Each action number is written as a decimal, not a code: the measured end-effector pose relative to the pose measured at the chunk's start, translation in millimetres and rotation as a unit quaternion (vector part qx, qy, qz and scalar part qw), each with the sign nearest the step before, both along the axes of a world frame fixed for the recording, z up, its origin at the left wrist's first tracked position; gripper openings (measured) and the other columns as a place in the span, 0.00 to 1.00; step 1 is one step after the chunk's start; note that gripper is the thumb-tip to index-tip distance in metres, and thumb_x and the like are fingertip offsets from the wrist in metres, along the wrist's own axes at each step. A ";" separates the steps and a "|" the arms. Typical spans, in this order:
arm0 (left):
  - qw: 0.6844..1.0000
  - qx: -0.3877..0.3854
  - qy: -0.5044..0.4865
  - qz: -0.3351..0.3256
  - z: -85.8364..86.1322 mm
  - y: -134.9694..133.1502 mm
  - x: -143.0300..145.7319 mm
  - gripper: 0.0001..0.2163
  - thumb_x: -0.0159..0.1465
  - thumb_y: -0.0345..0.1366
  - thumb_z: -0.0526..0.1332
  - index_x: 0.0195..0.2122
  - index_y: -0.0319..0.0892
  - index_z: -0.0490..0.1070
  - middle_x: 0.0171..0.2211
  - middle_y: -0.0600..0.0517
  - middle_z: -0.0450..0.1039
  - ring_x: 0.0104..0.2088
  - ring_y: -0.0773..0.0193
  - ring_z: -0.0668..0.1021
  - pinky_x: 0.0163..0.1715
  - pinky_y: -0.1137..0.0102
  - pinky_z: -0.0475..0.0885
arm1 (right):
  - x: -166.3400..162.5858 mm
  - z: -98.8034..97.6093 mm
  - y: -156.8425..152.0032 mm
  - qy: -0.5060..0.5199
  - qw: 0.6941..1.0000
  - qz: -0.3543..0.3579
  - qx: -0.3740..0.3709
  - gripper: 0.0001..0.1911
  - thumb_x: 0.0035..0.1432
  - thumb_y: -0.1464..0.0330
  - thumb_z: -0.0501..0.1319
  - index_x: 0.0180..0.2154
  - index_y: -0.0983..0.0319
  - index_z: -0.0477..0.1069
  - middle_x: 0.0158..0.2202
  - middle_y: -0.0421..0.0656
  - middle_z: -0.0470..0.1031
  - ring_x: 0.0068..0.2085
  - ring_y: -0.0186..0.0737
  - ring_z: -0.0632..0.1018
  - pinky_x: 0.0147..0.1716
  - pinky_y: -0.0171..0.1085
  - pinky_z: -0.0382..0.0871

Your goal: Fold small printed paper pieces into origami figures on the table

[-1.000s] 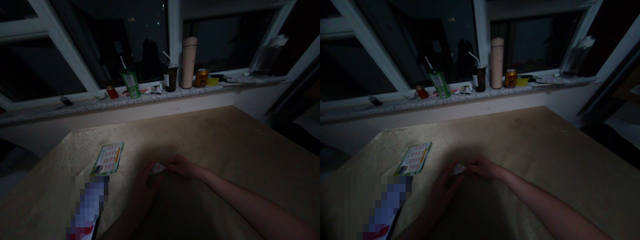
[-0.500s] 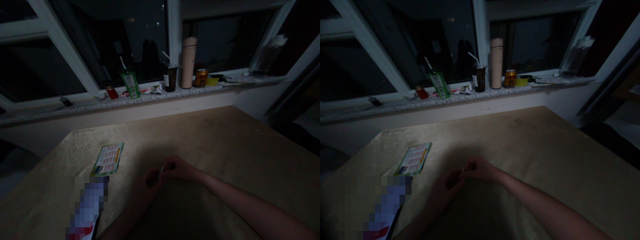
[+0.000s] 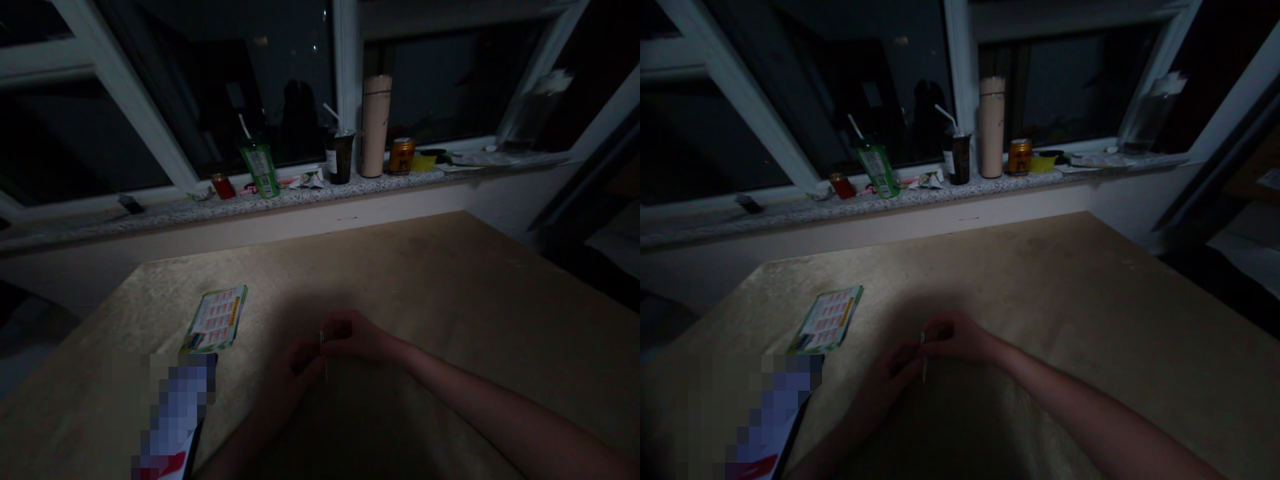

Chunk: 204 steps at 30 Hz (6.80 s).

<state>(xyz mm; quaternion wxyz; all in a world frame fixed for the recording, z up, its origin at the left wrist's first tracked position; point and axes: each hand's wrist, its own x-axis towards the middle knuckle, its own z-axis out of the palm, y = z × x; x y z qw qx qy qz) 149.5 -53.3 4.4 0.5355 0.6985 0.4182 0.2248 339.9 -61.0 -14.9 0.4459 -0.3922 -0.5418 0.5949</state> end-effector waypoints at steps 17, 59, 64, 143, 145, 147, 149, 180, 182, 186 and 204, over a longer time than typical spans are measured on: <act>0.999 0.046 -0.008 0.027 -9.9 2.8 -4.6 0.18 0.62 0.40 0.57 0.53 0.44 0.62 0.45 0.50 0.76 0.44 0.52 0.77 0.43 0.62 0.71 | -6.3 -4.4 -5.5 -0.064 0.991 -0.051 0.102 0.12 0.52 0.63 0.66 0.37 0.63 0.75 0.28 0.39 0.73 0.28 0.32 0.72 0.29 0.33 0.66; 0.987 -0.101 -0.115 0.050 1.4 4.9 0.4 0.26 0.55 0.41 0.67 0.51 0.45 0.56 0.39 0.49 0.79 0.43 0.50 0.79 0.41 0.59 0.71 | -1.1 1.2 -5.1 -0.130 0.958 0.002 0.254 0.14 0.55 0.70 0.64 0.45 0.54 0.76 0.47 0.44 0.71 0.47 0.40 0.74 0.47 0.41 0.66; 0.990 -0.097 -0.089 0.045 1.5 2.8 1.1 0.27 0.55 0.38 0.66 0.53 0.45 0.58 0.36 0.51 0.79 0.40 0.51 0.80 0.39 0.60 0.72 | 1.0 -0.7 -2.0 -0.071 0.975 0.002 0.210 0.11 0.56 0.66 0.63 0.43 0.57 0.76 0.46 0.44 0.71 0.44 0.39 0.74 0.42 0.39 0.67; 0.975 0.096 0.061 -0.191 1.1 -12.0 -1.7 0.16 0.67 0.43 0.52 0.29 0.42 0.74 0.26 0.54 0.72 0.30 0.63 0.73 0.34 0.72 0.63 | 2.3 2.9 -46.8 -0.263 0.950 0.066 0.156 0.26 0.67 0.59 0.45 0.28 0.65 0.74 0.24 0.41 0.73 0.26 0.32 0.70 0.28 0.31 0.61; 0.977 0.090 0.054 -0.186 1.3 -14.9 1.1 0.18 0.67 0.45 0.52 0.26 0.41 0.73 0.22 0.56 0.68 0.26 0.65 0.72 0.32 0.73 0.63 | 4.4 5.5 -49.5 -0.187 0.974 0.068 0.106 0.26 0.66 0.55 0.47 0.27 0.65 0.73 0.23 0.40 0.71 0.24 0.31 0.68 0.26 0.30 0.60; 0.982 0.082 0.046 -0.165 1.3 -18.3 5.1 0.20 0.67 0.47 0.50 0.25 0.41 0.71 0.19 0.57 0.64 0.23 0.66 0.69 0.28 0.74 0.62 | 5.2 7.1 -50.4 -0.130 0.987 0.049 0.077 0.28 0.63 0.51 0.50 0.26 0.65 0.72 0.22 0.39 0.68 0.23 0.31 0.66 0.24 0.30 0.59; 0.988 0.075 0.039 -0.130 1.7 -21.2 9.6 0.21 0.67 0.49 0.48 0.25 0.41 0.70 0.18 0.58 0.60 0.20 0.67 0.65 0.23 0.74 0.59 | 4.7 7.5 -50.7 -0.100 0.992 0.018 0.069 0.29 0.60 0.48 0.51 0.24 0.65 0.71 0.20 0.38 0.65 0.23 0.30 0.64 0.23 0.30 0.57; 0.995 -0.039 -0.023 -0.083 -16.7 -23.2 6.4 0.22 0.64 0.56 0.51 0.34 0.41 0.71 0.30 0.54 0.68 0.32 0.62 0.69 0.33 0.71 0.64 | -20.0 -3.7 -82.1 -0.087 0.994 -0.059 0.025 0.25 0.60 0.50 0.53 0.23 0.63 0.65 0.21 0.37 0.56 0.25 0.30 0.56 0.22 0.30 0.52; 0.991 -0.056 -0.029 -0.120 -12.9 -22.9 6.2 0.23 0.64 0.56 0.50 0.32 0.40 0.70 0.26 0.55 0.65 0.28 0.64 0.67 0.29 0.72 0.63 | -17.0 -5.3 -81.9 -0.072 0.996 -0.044 0.016 0.25 0.59 0.50 0.54 0.24 0.64 0.67 0.22 0.37 0.57 0.25 0.30 0.58 0.23 0.30 0.53; 0.985 -0.055 -0.035 -0.159 -3.6 -20.1 8.1 0.23 0.65 0.55 0.50 0.28 0.41 0.70 0.24 0.57 0.62 0.26 0.65 0.64 0.27 0.73 0.60 | -12.8 -11.4 -79.8 -0.067 0.996 -0.051 -0.007 0.29 0.57 0.46 0.54 0.22 0.64 0.68 0.20 0.36 0.57 0.23 0.29 0.57 0.21 0.29 0.54; 0.969 -0.078 -0.061 -0.226 -4.5 -19.4 8.3 0.24 0.64 0.53 0.53 0.21 0.40 0.69 0.19 0.55 0.66 0.21 0.68 0.67 0.24 0.75 0.61 | -20.2 -7.4 -78.6 -0.126 0.983 -0.123 0.054 0.28 0.63 0.50 0.49 0.26 0.64 0.71 0.24 0.41 0.70 0.28 0.35 0.70 0.28 0.31 0.64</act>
